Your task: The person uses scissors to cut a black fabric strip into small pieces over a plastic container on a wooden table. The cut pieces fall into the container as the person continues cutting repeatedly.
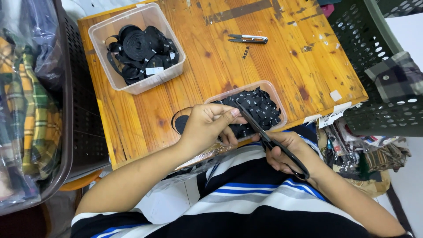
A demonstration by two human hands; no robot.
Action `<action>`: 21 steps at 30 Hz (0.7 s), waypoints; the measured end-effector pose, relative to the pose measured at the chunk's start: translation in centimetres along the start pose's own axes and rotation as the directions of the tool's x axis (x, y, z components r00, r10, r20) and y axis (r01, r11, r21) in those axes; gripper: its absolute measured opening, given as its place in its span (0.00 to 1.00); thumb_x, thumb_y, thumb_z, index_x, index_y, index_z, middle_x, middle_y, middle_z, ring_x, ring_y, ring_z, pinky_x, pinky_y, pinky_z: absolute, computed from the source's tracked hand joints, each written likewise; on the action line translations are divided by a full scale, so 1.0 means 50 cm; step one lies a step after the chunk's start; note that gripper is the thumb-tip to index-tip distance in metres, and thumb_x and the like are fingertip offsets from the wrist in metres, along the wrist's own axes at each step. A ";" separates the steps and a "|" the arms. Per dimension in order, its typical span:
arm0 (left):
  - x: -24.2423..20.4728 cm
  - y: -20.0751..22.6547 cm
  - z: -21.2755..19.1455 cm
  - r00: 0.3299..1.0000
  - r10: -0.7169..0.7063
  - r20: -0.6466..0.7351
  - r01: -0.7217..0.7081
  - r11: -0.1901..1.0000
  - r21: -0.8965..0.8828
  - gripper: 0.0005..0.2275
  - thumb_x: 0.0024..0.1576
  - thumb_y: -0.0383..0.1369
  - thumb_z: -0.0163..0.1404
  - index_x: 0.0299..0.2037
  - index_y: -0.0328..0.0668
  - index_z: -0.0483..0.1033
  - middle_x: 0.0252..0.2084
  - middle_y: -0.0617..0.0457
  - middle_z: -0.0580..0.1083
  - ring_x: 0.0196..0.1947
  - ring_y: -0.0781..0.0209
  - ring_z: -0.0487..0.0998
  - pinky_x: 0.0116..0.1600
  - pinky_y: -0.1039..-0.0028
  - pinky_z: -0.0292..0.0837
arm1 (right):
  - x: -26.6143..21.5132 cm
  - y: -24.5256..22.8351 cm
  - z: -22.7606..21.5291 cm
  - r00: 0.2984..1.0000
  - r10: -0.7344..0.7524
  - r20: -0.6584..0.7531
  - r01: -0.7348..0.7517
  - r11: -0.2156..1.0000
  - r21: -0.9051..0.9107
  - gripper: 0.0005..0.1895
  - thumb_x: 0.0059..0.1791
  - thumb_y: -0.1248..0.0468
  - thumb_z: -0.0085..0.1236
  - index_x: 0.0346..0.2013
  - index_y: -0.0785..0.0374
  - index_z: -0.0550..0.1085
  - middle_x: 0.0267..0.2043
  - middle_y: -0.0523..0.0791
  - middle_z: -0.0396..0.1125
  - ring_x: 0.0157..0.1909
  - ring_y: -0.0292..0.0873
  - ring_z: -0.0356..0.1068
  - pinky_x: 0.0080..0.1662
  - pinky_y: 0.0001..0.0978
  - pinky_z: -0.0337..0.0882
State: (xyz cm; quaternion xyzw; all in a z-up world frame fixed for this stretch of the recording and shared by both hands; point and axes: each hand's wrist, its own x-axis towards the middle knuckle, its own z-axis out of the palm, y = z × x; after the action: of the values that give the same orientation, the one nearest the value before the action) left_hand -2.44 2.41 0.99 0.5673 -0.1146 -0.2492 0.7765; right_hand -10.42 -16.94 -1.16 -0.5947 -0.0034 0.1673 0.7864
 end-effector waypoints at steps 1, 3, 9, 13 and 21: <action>0.000 0.004 0.002 1.000 -0.001 0.001 0.001 1.000 0.001 0.10 0.52 0.27 0.43 0.35 0.22 0.70 0.29 0.35 0.74 0.13 0.57 0.74 0.16 0.81 0.70 | 0.000 0.000 0.000 1.000 0.000 -0.001 0.000 1.000 0.001 0.33 0.35 0.51 0.53 0.43 0.76 0.66 0.04 0.48 0.55 0.02 0.30 0.48 0.05 0.14 0.51; -0.001 0.011 0.004 1.000 -0.010 -0.004 0.010 1.000 -0.015 0.10 0.52 0.28 0.44 0.34 0.22 0.70 0.29 0.34 0.73 0.13 0.58 0.74 0.15 0.82 0.70 | 0.000 -0.002 0.002 1.000 0.006 -0.007 -0.007 1.000 -0.027 0.32 0.35 0.52 0.53 0.42 0.76 0.67 0.03 0.48 0.55 0.02 0.30 0.48 0.05 0.14 0.50; 0.002 0.004 0.003 1.000 -0.008 -0.011 0.008 1.000 -0.012 0.10 0.52 0.28 0.44 0.34 0.22 0.70 0.29 0.35 0.73 0.13 0.59 0.73 0.15 0.82 0.69 | 0.001 -0.010 0.011 1.000 0.023 -0.009 -0.023 0.999 -0.041 0.33 0.36 0.52 0.52 0.45 0.75 0.65 0.03 0.47 0.55 0.02 0.30 0.49 0.06 0.14 0.51; 0.003 0.004 0.001 1.000 0.002 -0.006 -0.002 1.000 0.007 0.10 0.52 0.28 0.44 0.33 0.22 0.70 0.29 0.35 0.74 0.13 0.59 0.73 0.15 0.82 0.69 | 0.000 -0.010 0.012 1.000 0.017 -0.007 -0.017 0.999 -0.034 0.32 0.36 0.51 0.51 0.45 0.75 0.66 0.03 0.47 0.55 0.02 0.30 0.49 0.06 0.14 0.51; 0.011 -0.006 -0.006 1.000 0.019 0.015 -0.020 0.999 0.044 0.09 0.52 0.28 0.44 0.33 0.25 0.71 0.28 0.37 0.74 0.12 0.61 0.73 0.15 0.83 0.67 | -0.003 -0.004 0.003 1.000 0.025 0.007 -0.025 0.998 -0.057 0.32 0.35 0.53 0.52 0.45 0.75 0.66 0.02 0.46 0.54 0.01 0.31 0.50 0.06 0.14 0.50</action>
State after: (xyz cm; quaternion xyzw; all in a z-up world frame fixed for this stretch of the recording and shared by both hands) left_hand -1.92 2.30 0.54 0.5815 -0.1313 -0.2431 0.7651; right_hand -10.52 -16.89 -0.89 -0.6161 -0.0037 0.1791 0.7670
